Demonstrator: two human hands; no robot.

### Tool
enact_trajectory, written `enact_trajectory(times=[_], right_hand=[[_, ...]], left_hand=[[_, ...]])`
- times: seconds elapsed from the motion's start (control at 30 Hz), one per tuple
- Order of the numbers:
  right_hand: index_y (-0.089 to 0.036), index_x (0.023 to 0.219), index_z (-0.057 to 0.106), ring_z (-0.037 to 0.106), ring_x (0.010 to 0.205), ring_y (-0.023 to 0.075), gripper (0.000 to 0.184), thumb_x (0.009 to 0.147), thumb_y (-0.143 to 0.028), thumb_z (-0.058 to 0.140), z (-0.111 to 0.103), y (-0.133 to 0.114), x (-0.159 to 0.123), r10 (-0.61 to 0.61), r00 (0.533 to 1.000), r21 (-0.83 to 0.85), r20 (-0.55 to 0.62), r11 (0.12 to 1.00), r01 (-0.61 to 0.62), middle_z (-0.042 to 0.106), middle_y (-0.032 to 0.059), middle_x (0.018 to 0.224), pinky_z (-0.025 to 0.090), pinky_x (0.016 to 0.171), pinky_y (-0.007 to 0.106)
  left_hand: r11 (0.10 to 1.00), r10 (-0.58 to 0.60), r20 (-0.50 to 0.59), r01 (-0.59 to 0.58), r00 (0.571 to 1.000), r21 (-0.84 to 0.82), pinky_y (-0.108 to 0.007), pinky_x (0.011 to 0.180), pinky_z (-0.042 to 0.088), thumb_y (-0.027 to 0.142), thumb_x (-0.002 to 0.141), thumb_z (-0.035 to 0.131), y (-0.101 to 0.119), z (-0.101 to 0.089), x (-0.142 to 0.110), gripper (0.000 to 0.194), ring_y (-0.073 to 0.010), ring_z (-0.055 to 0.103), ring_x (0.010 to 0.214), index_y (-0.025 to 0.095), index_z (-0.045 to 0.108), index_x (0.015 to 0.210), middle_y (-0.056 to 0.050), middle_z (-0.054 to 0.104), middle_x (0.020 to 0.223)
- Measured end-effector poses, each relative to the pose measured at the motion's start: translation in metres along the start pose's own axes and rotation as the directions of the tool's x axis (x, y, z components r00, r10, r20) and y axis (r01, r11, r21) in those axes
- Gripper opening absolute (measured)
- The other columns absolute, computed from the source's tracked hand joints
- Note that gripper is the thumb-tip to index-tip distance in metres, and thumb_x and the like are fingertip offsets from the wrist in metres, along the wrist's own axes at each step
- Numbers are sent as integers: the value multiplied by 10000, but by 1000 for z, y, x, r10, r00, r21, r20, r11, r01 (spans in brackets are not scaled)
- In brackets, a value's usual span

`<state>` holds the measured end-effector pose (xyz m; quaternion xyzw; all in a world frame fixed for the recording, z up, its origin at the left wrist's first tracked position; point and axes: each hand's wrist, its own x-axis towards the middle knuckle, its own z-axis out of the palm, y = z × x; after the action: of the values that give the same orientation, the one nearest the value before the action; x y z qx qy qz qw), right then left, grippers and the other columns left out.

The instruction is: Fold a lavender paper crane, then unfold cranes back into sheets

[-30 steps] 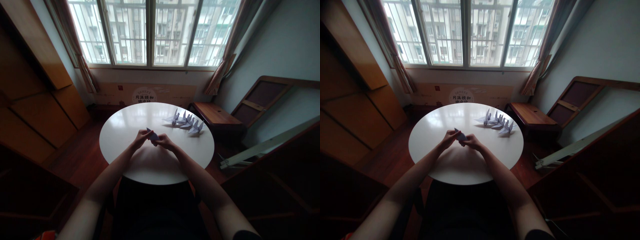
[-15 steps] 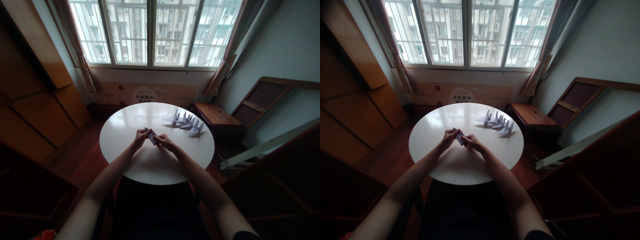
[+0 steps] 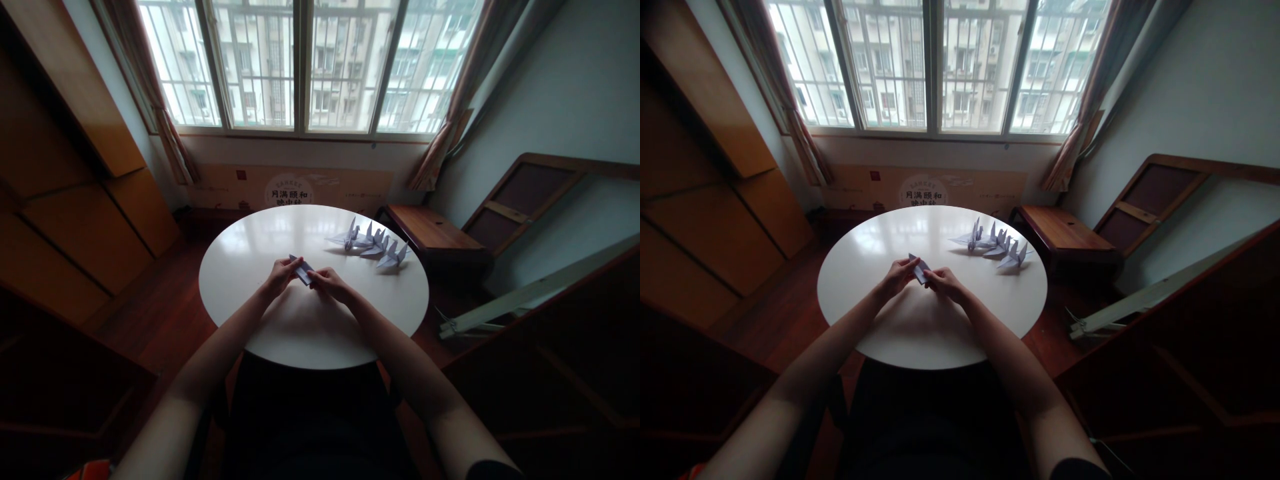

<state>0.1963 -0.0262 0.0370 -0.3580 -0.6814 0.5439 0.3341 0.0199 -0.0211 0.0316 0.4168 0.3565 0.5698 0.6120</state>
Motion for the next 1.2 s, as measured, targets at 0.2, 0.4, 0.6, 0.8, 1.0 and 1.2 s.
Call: enact_trajectory(times=[0.2,0.4,0.6,0.8,1.0,1.2], right_hand=[[-126,553,626,420,439,83,568,735,-662,585,0,5,6,-108,973,37,-204,992,118,536,10,468,307,464,233],[-135,879,663,561,592,134,474,684,-567,687,-3,8,13,-184,938,-68,-294,983,172,629,28,664,432,558,256],[-177,1078,559,601,625,144,571,629,-456,773,-9,7,15,-207,931,36,-300,973,228,619,9,750,471,534,263],[-186,947,574,592,633,133,509,590,-473,796,-9,8,15,-151,940,190,-307,958,216,600,-6,734,474,524,252],[-179,904,642,575,666,125,419,604,-432,792,-9,8,14,-116,954,285,-277,938,196,624,20,792,457,565,251],[-159,838,721,555,679,129,356,585,-392,813,-9,10,13,-108,962,329,-251,925,190,642,40,787,430,583,255]], left_hand=[[988,-22,201,-10,979,156,-221,573,404,352,627,829,3,5,-7,405,-118,603,638,111,695,923,-74,681,762],[990,34,186,-59,982,131,-234,573,397,259,634,777,5,8,-7,349,-113,568,606,109,695,938,-62,670,749],[982,68,229,-105,971,155,-232,564,385,267,654,785,5,8,-7,542,-124,593,643,106,636,1149,-85,683,836],[971,136,153,-162,979,175,-236,562,383,299,620,838,5,7,-5,766,-136,621,635,150,527,1304,-79,697,848],[958,200,147,-225,969,180,-256,541,385,353,611,835,3,7,-4,415,-143,608,594,116,705,926,-80,697,766],[964,202,95,-215,975,156,-251,519,367,294,582,832,7,10,-8,282,-133,579,552,116,731,775,-53,658,629]])
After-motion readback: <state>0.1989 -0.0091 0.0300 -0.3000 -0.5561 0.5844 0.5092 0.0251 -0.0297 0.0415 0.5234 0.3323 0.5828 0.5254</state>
